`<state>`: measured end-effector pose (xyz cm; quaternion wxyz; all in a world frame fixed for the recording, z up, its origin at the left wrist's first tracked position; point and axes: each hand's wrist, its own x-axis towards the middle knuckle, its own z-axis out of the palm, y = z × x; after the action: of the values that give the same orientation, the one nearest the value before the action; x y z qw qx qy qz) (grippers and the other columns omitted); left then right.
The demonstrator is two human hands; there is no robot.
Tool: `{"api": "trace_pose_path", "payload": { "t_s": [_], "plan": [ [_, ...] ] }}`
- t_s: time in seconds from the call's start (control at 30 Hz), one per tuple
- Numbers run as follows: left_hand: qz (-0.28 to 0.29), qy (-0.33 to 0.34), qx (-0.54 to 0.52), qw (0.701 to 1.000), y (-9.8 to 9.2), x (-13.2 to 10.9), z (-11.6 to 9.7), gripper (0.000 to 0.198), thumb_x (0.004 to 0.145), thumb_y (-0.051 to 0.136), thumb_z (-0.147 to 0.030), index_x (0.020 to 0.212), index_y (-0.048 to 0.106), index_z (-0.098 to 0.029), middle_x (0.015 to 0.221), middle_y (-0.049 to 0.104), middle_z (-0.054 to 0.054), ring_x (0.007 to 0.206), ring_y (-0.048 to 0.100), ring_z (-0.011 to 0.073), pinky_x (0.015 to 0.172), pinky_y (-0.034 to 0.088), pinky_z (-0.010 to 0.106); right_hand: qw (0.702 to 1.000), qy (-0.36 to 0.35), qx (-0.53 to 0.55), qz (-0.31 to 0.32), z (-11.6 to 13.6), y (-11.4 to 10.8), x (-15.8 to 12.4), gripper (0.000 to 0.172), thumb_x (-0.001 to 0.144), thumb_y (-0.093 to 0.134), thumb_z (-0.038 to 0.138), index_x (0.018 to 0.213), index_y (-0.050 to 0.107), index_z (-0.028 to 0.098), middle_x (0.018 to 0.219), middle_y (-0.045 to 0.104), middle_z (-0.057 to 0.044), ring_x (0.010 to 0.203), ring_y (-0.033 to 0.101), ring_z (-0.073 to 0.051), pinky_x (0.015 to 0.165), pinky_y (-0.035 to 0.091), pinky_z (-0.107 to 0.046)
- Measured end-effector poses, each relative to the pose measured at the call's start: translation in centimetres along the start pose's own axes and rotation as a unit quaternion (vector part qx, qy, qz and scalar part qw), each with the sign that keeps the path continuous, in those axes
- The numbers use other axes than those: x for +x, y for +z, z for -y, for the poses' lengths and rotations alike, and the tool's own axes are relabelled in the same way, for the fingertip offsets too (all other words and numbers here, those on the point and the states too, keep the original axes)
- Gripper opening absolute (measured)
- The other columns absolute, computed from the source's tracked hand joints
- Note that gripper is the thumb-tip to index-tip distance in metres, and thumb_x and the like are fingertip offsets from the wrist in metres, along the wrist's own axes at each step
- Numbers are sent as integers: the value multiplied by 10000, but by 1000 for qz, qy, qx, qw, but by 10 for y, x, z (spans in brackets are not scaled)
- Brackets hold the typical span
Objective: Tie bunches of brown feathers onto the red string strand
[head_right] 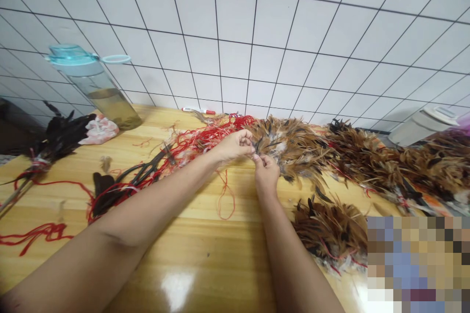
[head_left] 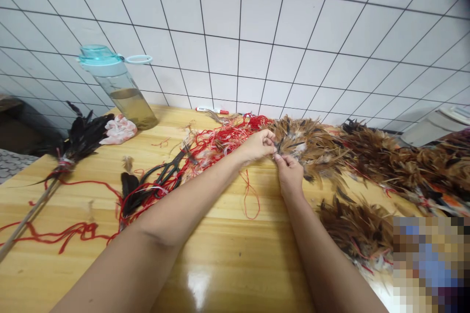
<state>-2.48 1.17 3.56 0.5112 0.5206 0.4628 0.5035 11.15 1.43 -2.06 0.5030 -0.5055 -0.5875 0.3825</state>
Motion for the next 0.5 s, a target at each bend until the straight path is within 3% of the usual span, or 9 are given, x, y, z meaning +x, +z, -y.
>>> {"api": "trace_pose_path", "payload": {
  "t_s": [0.33,0.5],
  "plan": [
    [30,-2,-4,1000,-5,3,7,264,640,674,-69,837,509,-123,642,545,-51,590,531,47,607,404,181,999,-30,-33,6,-5,0,2,290,735,567,457,674,604,176,670,585,-18,676,482,-163,648,379,-282],
    [86,-45,20,995,-13,0,4,326,595,778,-281,768,568,-100,624,573,-21,561,508,60,553,363,194,998,-42,-23,38,-5,0,2,280,741,532,438,672,600,175,695,593,-25,683,486,-164,664,387,-294]
  ]
}}
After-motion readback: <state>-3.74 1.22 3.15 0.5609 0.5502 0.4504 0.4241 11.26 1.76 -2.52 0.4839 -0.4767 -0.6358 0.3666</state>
